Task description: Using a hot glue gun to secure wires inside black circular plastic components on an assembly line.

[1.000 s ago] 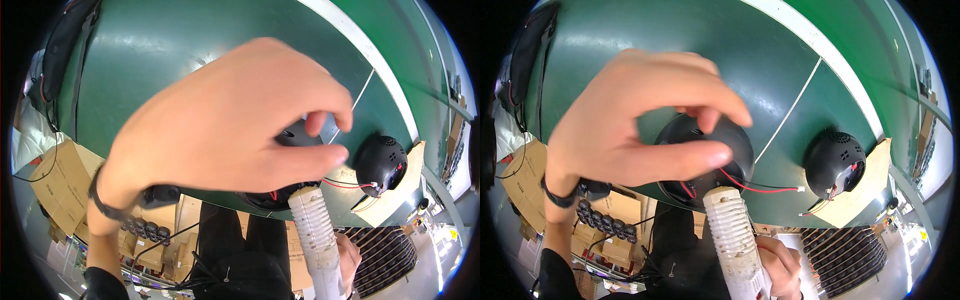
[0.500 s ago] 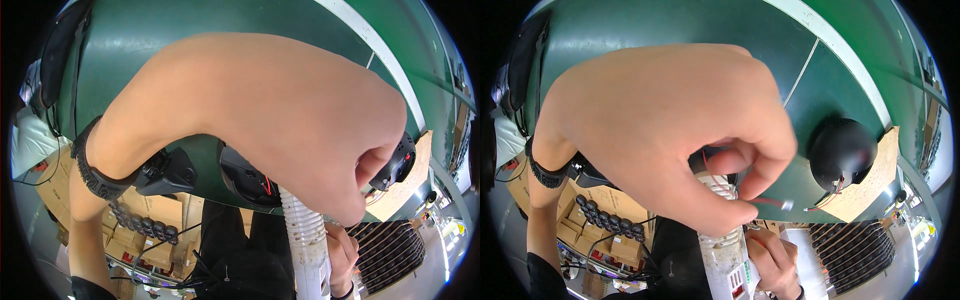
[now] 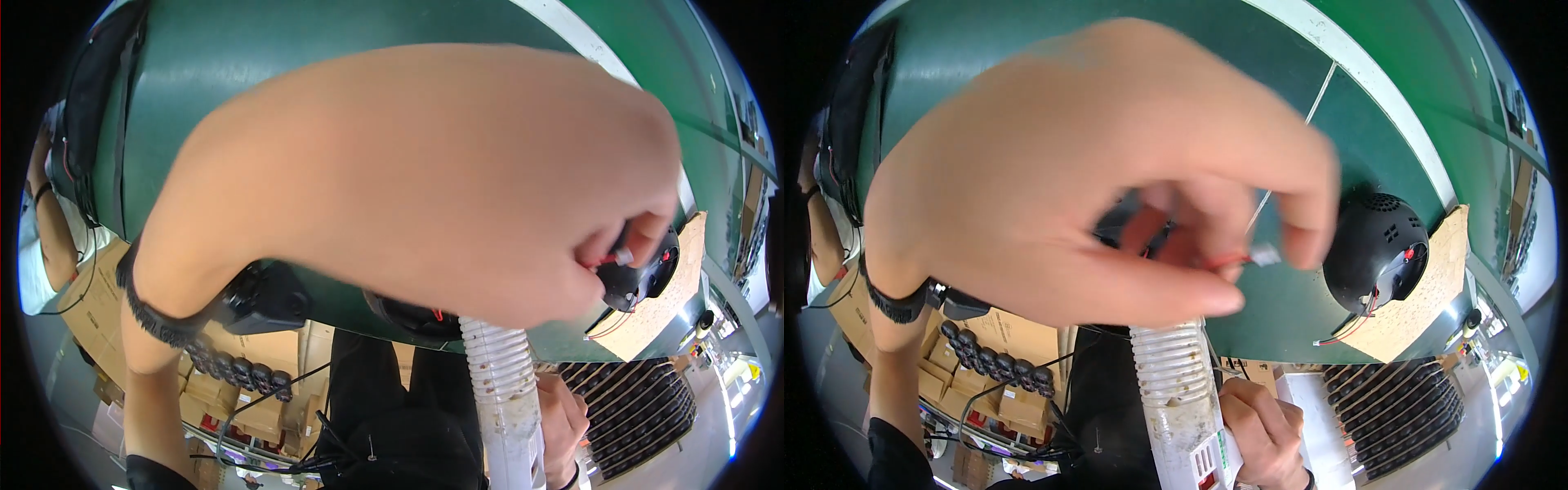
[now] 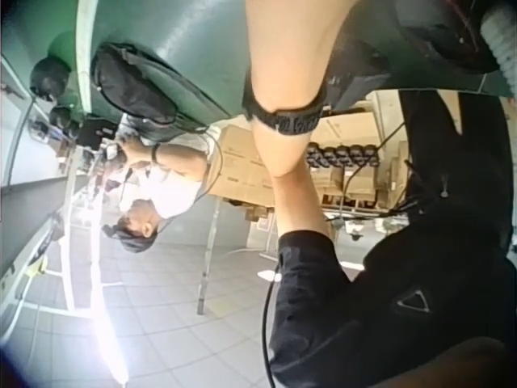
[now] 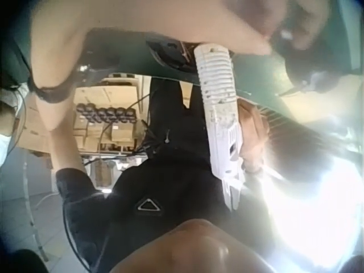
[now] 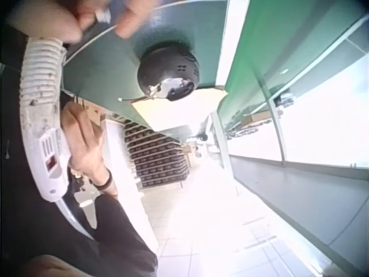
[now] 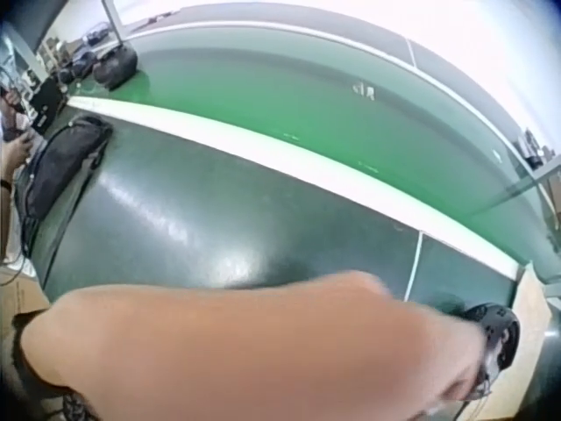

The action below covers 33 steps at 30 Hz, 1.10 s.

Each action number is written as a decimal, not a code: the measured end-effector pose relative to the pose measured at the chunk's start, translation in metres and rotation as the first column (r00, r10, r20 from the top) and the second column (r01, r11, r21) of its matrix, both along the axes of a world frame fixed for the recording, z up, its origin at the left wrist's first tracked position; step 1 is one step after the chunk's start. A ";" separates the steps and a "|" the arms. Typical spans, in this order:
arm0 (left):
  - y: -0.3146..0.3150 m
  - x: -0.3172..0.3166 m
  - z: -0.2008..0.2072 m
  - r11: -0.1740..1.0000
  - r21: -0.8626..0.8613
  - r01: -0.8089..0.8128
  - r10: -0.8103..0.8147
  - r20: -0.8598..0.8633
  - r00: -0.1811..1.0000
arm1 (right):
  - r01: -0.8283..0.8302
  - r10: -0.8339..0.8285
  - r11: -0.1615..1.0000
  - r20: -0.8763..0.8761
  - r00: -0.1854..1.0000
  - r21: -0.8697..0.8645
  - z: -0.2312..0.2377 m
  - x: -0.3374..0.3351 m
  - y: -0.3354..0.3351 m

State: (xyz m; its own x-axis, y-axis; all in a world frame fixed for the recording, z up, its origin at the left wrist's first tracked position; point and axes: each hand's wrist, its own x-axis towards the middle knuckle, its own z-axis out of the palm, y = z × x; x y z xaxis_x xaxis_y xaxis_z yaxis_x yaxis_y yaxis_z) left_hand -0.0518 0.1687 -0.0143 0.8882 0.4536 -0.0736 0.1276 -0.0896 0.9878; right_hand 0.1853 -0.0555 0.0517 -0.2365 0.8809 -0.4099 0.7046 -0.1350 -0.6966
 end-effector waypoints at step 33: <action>-0.045 -0.028 -0.009 0.925 -0.107 -0.365 0.375 0.087 0.923 | 0.197 -0.182 0.977 0.163 0.970 -0.085 0.022 -0.004 -0.012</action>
State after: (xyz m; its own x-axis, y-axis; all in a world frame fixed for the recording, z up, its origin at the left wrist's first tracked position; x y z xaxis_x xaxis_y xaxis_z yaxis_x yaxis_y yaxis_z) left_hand -0.0802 0.1242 -0.0230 0.6629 0.7474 -0.0439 0.0315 0.0307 0.9990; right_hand 0.1812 -0.0678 0.0735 0.0034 0.8565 -0.5162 0.7565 -0.3397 -0.5588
